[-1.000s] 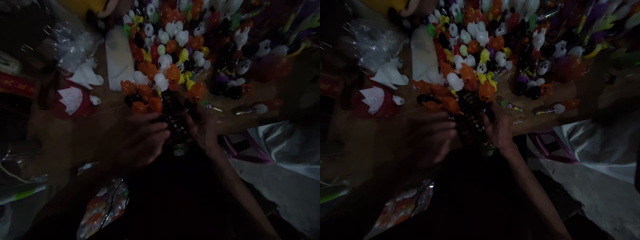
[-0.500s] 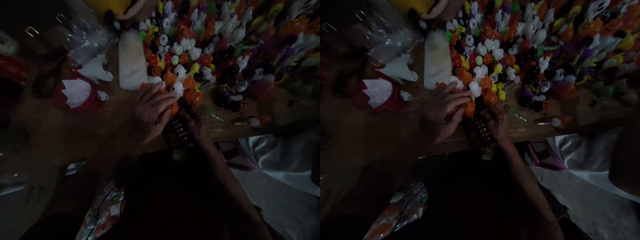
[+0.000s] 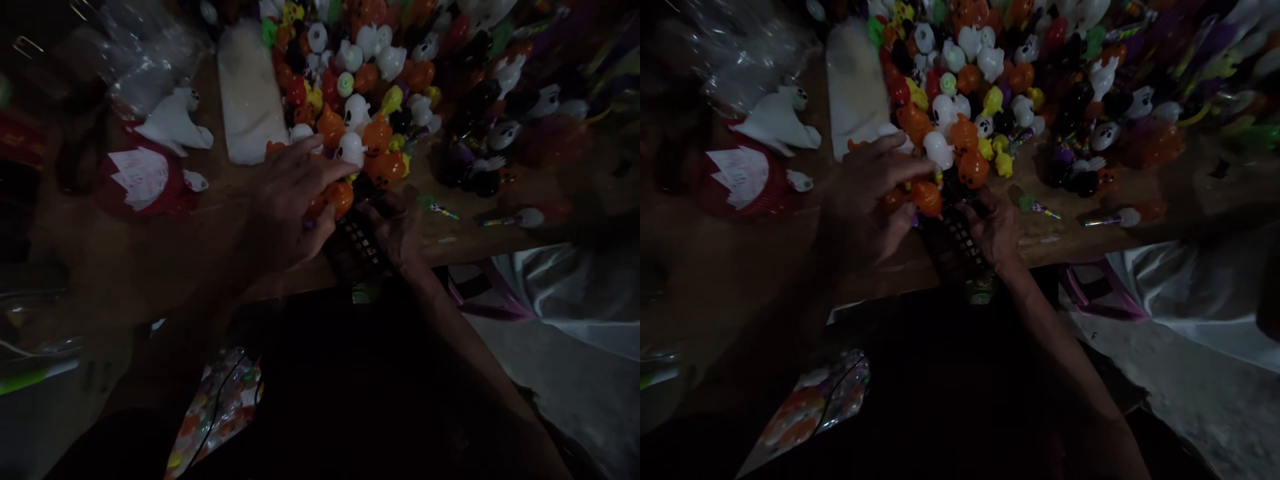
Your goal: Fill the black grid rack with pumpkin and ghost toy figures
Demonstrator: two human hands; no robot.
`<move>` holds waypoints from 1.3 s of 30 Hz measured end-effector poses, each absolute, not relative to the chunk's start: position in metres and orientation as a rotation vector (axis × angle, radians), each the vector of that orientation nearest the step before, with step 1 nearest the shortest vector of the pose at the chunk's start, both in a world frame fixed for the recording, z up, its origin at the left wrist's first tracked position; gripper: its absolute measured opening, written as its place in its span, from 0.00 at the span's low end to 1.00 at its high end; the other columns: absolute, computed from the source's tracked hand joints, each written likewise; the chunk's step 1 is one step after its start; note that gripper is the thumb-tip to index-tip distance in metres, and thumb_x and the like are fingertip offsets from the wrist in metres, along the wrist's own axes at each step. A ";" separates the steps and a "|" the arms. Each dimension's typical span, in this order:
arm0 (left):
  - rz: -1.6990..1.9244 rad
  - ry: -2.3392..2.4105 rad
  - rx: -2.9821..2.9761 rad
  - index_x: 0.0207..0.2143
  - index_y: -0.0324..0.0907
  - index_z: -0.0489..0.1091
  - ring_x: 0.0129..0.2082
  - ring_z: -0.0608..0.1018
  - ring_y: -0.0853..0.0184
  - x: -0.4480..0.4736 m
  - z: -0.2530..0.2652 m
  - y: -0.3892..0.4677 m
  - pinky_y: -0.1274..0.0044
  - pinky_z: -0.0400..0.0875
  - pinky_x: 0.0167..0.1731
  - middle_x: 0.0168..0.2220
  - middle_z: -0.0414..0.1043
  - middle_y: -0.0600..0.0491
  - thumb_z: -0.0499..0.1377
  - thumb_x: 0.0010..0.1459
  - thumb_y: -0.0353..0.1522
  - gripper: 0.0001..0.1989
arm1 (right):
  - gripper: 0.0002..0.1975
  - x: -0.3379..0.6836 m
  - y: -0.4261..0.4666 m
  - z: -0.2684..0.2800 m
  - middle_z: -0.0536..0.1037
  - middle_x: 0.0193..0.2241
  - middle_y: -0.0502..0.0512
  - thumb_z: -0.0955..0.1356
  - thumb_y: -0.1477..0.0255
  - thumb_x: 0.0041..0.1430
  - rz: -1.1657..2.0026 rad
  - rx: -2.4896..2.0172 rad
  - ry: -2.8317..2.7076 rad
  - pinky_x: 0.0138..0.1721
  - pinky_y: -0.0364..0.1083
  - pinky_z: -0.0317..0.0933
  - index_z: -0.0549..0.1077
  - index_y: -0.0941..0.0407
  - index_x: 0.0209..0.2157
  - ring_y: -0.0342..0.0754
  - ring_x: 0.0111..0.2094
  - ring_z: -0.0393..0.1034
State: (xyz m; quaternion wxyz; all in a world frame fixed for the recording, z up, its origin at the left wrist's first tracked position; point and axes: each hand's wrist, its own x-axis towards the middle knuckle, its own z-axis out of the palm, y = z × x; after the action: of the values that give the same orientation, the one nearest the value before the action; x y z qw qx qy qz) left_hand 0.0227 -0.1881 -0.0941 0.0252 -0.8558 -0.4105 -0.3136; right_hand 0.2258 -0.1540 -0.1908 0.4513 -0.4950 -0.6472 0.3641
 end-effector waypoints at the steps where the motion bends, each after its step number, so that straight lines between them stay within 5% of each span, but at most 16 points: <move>1: -0.933 -1.259 -2.652 0.57 0.37 0.69 0.64 0.70 0.53 0.022 -0.094 -0.188 0.59 0.67 0.64 0.56 0.77 0.48 0.56 0.58 0.27 0.24 | 0.12 0.226 -0.154 -0.190 0.81 0.33 0.50 0.71 0.57 0.62 0.906 -1.227 -1.594 0.41 0.52 0.72 0.77 0.51 0.35 0.51 0.35 0.76; 12: -0.739 -1.251 -2.694 0.51 0.37 0.73 0.59 0.74 0.53 0.011 -0.092 -0.180 0.60 0.71 0.60 0.48 0.79 0.45 0.61 0.62 0.34 0.16 | 0.08 0.227 -0.153 -0.186 0.83 0.41 0.53 0.72 0.61 0.63 0.947 -1.281 -1.655 0.50 0.53 0.70 0.77 0.50 0.39 0.54 0.44 0.76; 23: -0.942 -1.195 -2.595 0.47 0.38 0.73 0.53 0.78 0.52 0.023 -0.101 -0.176 0.59 0.75 0.55 0.43 0.80 0.47 0.61 0.63 0.35 0.12 | 0.15 0.228 -0.151 -0.182 0.82 0.41 0.56 0.72 0.56 0.60 0.855 -1.227 -1.696 0.46 0.53 0.71 0.77 0.52 0.43 0.56 0.42 0.76; 39: -1.017 -1.331 -2.609 0.47 0.45 0.74 0.58 0.76 0.54 0.025 -0.104 -0.179 0.60 0.72 0.59 0.47 0.79 0.49 0.60 0.61 0.32 0.12 | 0.12 0.237 -0.144 -0.176 0.81 0.32 0.56 0.68 0.60 0.65 0.814 -1.084 -1.995 0.38 0.48 0.70 0.78 0.54 0.35 0.52 0.35 0.76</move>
State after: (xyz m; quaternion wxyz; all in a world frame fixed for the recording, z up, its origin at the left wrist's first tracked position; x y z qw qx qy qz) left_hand 0.0250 -0.1786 -0.1045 0.0204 -0.8413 -0.4291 -0.3280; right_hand 0.2373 -0.1440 -0.1762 0.3566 -0.4198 -0.7728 0.3152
